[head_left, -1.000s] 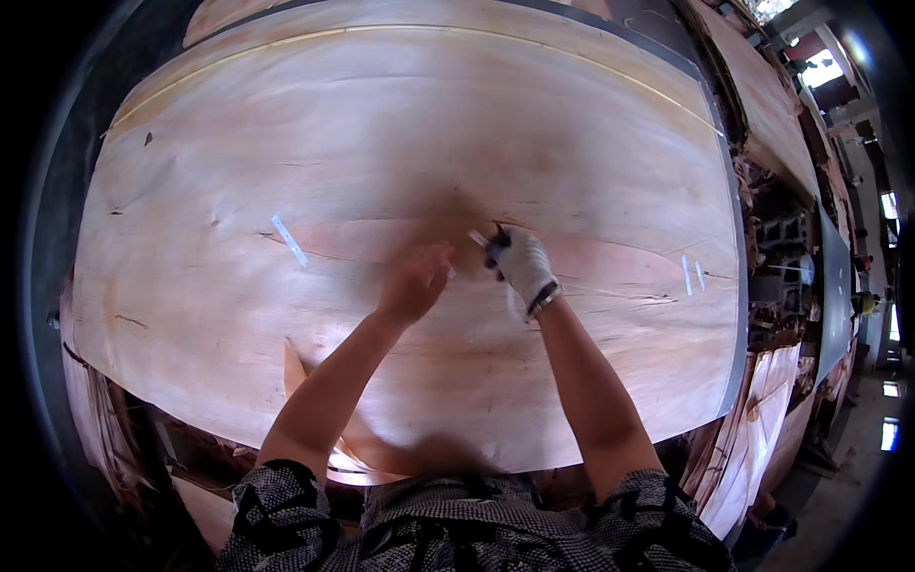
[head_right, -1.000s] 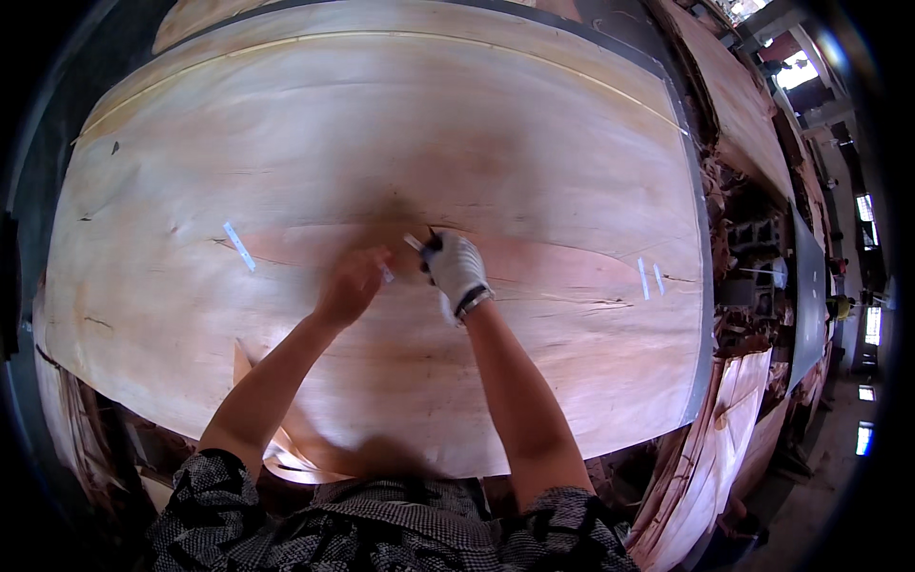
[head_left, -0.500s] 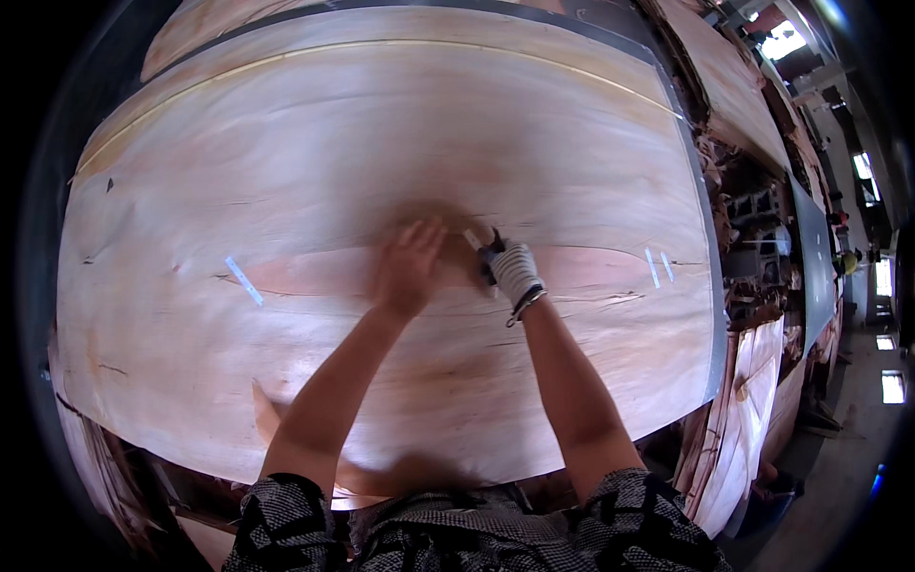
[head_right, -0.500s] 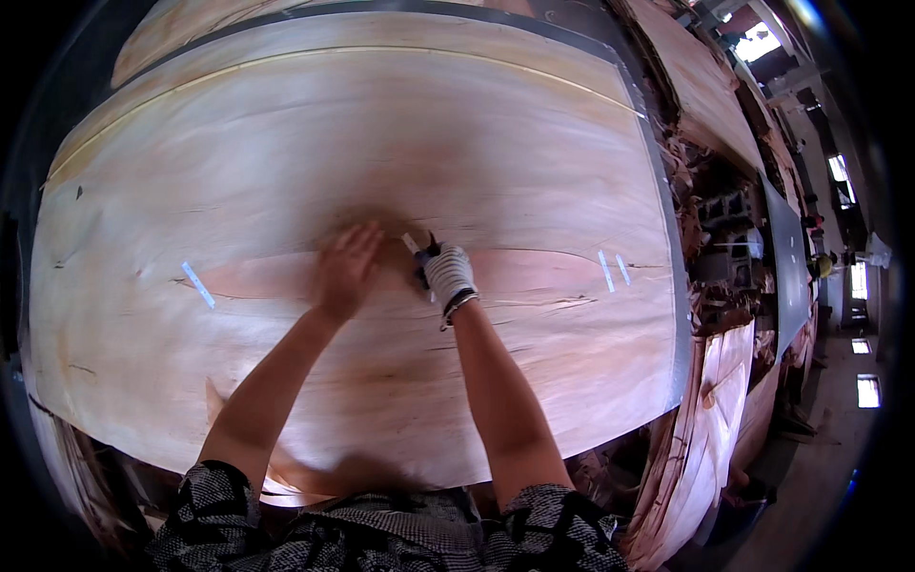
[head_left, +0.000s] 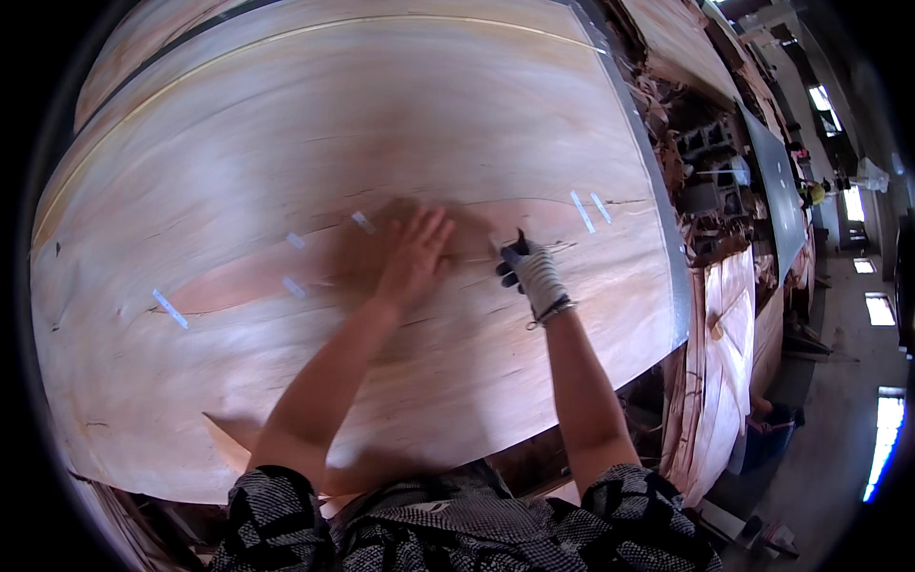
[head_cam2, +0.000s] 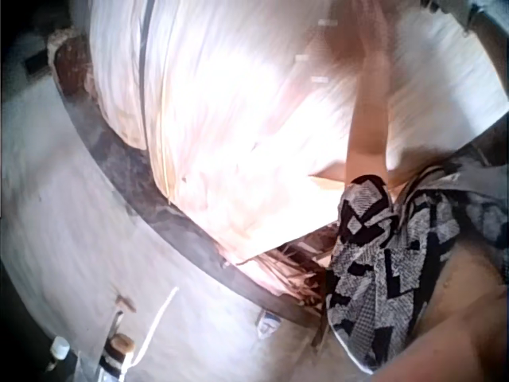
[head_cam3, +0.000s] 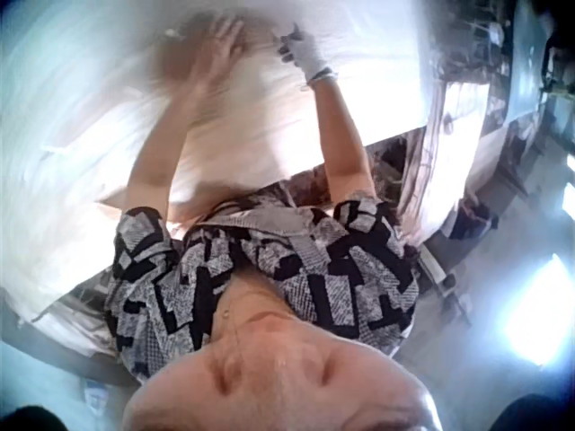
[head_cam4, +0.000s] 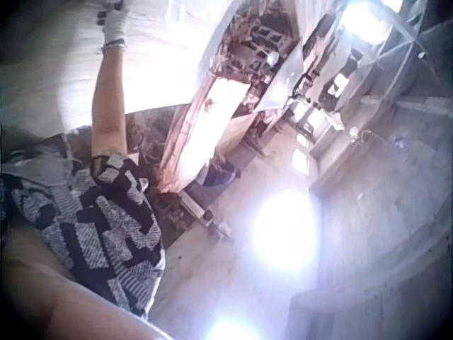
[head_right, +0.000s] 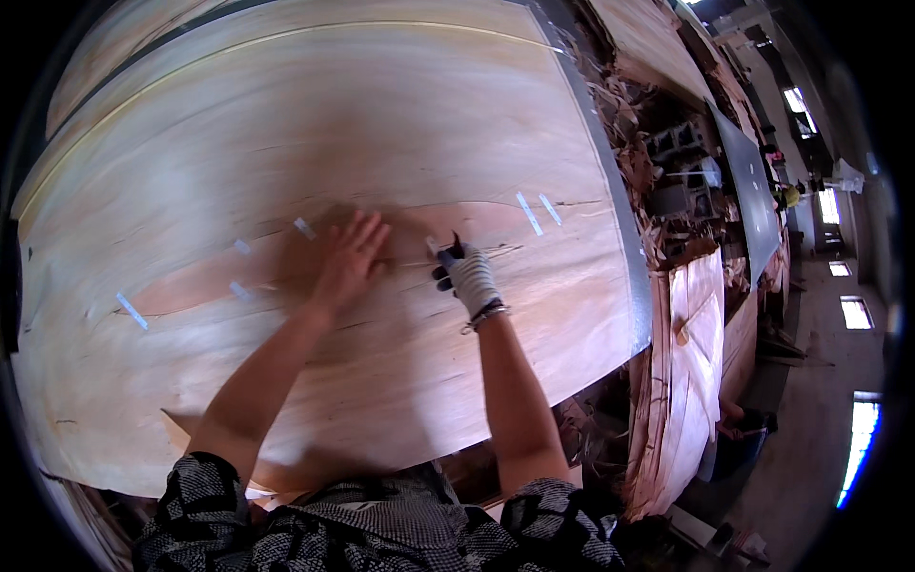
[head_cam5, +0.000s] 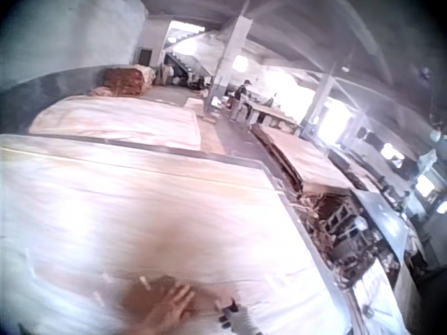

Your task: The person processes wood veneer panels by aligning large thin sheets on a workbench, smoothing the surface, and using a knife to trim excess material along the edges and cutouts.

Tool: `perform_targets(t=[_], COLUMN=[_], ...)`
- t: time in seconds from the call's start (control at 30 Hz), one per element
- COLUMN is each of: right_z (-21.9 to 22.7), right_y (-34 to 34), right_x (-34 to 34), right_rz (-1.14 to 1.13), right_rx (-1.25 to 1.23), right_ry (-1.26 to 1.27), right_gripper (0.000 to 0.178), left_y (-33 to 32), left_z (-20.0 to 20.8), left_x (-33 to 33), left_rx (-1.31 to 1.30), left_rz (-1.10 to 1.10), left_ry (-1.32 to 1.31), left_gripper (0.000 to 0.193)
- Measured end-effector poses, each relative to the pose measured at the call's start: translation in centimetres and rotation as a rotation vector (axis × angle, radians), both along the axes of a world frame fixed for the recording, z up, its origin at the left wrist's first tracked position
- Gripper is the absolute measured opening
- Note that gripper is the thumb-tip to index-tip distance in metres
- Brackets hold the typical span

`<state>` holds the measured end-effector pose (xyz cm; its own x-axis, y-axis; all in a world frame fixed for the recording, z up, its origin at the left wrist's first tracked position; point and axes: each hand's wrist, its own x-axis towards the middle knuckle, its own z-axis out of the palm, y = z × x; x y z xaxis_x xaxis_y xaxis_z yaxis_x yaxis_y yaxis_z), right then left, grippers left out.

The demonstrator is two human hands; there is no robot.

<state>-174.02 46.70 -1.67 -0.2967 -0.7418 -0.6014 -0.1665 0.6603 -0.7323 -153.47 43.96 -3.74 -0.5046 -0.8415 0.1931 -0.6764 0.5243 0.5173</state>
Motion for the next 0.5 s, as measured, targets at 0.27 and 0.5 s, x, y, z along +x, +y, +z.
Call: perform_targets(t=[0.27,0.5], right_z=[-2.6,2.9], right_y=[1.6,4.8], right_x=[0.1,-10.4], right_rz=[0.290,-0.225], right_rx=[-0.210,-0.183], right_ry=[0.617,0.044], right_gripper=[0.026,0.014], left_y=[1.5,0.8], left_z=[-2.5,-1.1], left_x=[-5.8,-6.7], left_rx=[-0.115,0.086], left_rz=[-0.301,-0.253], left_ry=[-0.163,0.030], left_gripper=[0.045,0.045])
